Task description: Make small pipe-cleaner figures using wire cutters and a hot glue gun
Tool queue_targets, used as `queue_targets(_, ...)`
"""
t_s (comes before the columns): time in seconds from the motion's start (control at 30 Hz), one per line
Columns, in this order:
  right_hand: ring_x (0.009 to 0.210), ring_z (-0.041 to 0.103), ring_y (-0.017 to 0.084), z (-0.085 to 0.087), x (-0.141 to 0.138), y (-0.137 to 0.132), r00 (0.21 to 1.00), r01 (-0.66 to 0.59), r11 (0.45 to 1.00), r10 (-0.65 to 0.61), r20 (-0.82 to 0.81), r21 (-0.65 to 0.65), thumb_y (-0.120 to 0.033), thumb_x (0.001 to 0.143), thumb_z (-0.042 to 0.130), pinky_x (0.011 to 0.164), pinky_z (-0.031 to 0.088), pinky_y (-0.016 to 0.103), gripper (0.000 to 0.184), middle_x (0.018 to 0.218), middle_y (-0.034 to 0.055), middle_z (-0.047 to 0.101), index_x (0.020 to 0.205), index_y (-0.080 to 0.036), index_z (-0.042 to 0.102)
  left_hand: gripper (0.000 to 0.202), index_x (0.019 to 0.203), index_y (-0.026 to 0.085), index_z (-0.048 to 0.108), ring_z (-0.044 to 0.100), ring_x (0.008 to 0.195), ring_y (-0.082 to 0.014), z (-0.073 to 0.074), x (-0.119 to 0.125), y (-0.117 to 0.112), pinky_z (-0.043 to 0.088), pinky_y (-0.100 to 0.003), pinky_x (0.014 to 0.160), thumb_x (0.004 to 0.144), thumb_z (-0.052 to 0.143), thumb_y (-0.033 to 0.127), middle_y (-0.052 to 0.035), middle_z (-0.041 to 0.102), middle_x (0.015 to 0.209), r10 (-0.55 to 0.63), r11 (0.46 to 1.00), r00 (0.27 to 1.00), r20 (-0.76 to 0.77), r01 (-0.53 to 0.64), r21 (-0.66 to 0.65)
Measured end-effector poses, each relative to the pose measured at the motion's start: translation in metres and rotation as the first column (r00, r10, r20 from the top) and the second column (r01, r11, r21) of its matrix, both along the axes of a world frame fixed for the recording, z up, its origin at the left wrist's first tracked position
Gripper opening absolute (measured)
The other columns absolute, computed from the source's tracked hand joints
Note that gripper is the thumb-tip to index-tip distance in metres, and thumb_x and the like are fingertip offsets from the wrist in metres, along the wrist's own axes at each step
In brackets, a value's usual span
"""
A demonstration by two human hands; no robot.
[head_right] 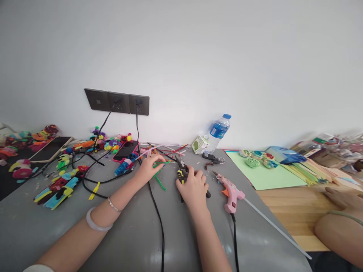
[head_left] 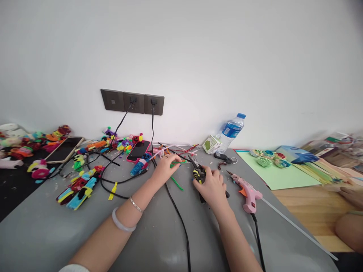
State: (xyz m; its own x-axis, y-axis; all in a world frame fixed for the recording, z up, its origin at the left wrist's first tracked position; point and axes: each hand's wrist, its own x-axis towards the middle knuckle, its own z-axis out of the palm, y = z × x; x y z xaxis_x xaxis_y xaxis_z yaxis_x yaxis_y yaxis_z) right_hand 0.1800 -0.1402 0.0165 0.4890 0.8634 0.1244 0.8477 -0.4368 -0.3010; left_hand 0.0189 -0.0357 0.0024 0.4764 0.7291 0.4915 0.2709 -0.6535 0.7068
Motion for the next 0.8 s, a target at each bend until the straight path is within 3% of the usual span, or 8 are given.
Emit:
queue_targets(0.13,0.103,0.049,0.038,-0.014,0.002,0.007,0.998,-0.030,0.991,0.037,-0.051,0.133,-0.038,0.071,0.065,0.086,0.037,0.054,0.049,0.105,0.0155,0.053,0.117,-0.021,0.060,0.013,0.084,0.019,0.062,0.061,0.089,-0.0183,0.002,0.001,-0.003,0.049,-0.031,0.080,0.082,0.055,0.009,-0.0033,0.064,0.091,-0.068,0.997,0.998,0.011,0.068,0.042)
queue_targets(0.27,0.101,0.051,0.035,-0.014,0.006,0.015,0.975,-0.077,0.940,0.141,-0.171,0.332,-0.043,0.073,0.063,0.089,0.036,0.053,0.041,0.104,0.0117,0.057,0.110,-0.023,0.064,0.012,0.083,0.019,0.063,0.061,0.085,-0.0168,0.005,0.001,-0.005,0.051,-0.030,0.077,0.082,0.056,0.009,-0.0034,0.061,0.090,-0.097,0.995,0.994,0.051,0.096,0.028)
queue_targets(0.33,0.089,0.056,0.027,-0.010,0.004,0.020,0.878,-0.161,0.888,0.329,-0.349,0.431,-0.042,0.076,0.061,0.085,0.040,0.045,0.035,0.096,0.0071,0.061,0.106,-0.024,0.064,0.010,0.082,0.018,0.063,0.062,0.084,-0.0164,0.005,0.002,-0.005,0.051,-0.029,0.076,0.081,0.057,0.010,-0.0033,0.061,0.089,-0.130,0.992,0.990,0.062,0.129,0.013)
queue_targets(0.4,0.074,0.055,0.021,-0.008,0.000,0.026,0.699,-0.221,0.834,0.497,-0.514,0.506,-0.043,0.079,0.059,0.075,0.043,0.037,0.029,0.082,0.0042,0.063,0.098,-0.022,0.065,0.009,0.082,0.018,0.063,0.062,0.083,-0.0156,0.004,0.003,-0.006,0.051,-0.028,0.076,0.080,0.059,0.010,-0.0031,0.060,0.089,-0.169,0.986,0.983,0.074,0.170,-0.005)
queue_targets(0.5,0.065,0.052,0.018,-0.010,-0.004,0.032,0.499,-0.177,0.811,0.563,-0.659,0.558,-0.048,0.077,0.063,0.064,0.043,0.031,0.028,0.072,0.0030,0.062,0.082,-0.020,0.064,0.010,0.082,0.017,0.063,0.062,0.081,-0.0148,0.002,0.003,-0.005,0.051,-0.026,0.073,0.078,0.060,0.009,-0.0029,0.061,0.088,-0.183,0.981,0.978,0.096,0.188,-0.040)
queue_targets(0.63,0.064,0.052,0.016,-0.019,0.000,0.034,0.404,-0.034,0.814,0.542,-0.737,0.579,-0.051,0.069,0.071,0.061,0.044,0.030,0.034,0.073,0.0021,0.061,0.080,-0.020,0.062,0.008,0.083,0.017,0.065,0.059,0.073,-0.0131,0.002,0.002,-0.004,0.047,-0.024,0.066,0.077,0.062,0.012,-0.0025,0.064,0.086,-0.139,0.985,0.983,0.117,0.150,-0.088)
queue_targets(0.8,0.069,0.054,0.016,-0.027,0.005,0.032,0.370,0.083,0.777,0.557,-0.744,0.624,-0.047,0.068,0.075,0.063,0.046,0.029,0.035,0.077,0.0016,0.060,0.086,-0.021,0.060,0.005,0.082,0.016,0.065,0.056,0.068,-0.0120,0.004,0.002,-0.003,0.040,-0.022,0.058,0.078,0.062,0.017,-0.0028,0.065,0.086,-0.109,0.978,0.986,0.123,0.128,-0.165)
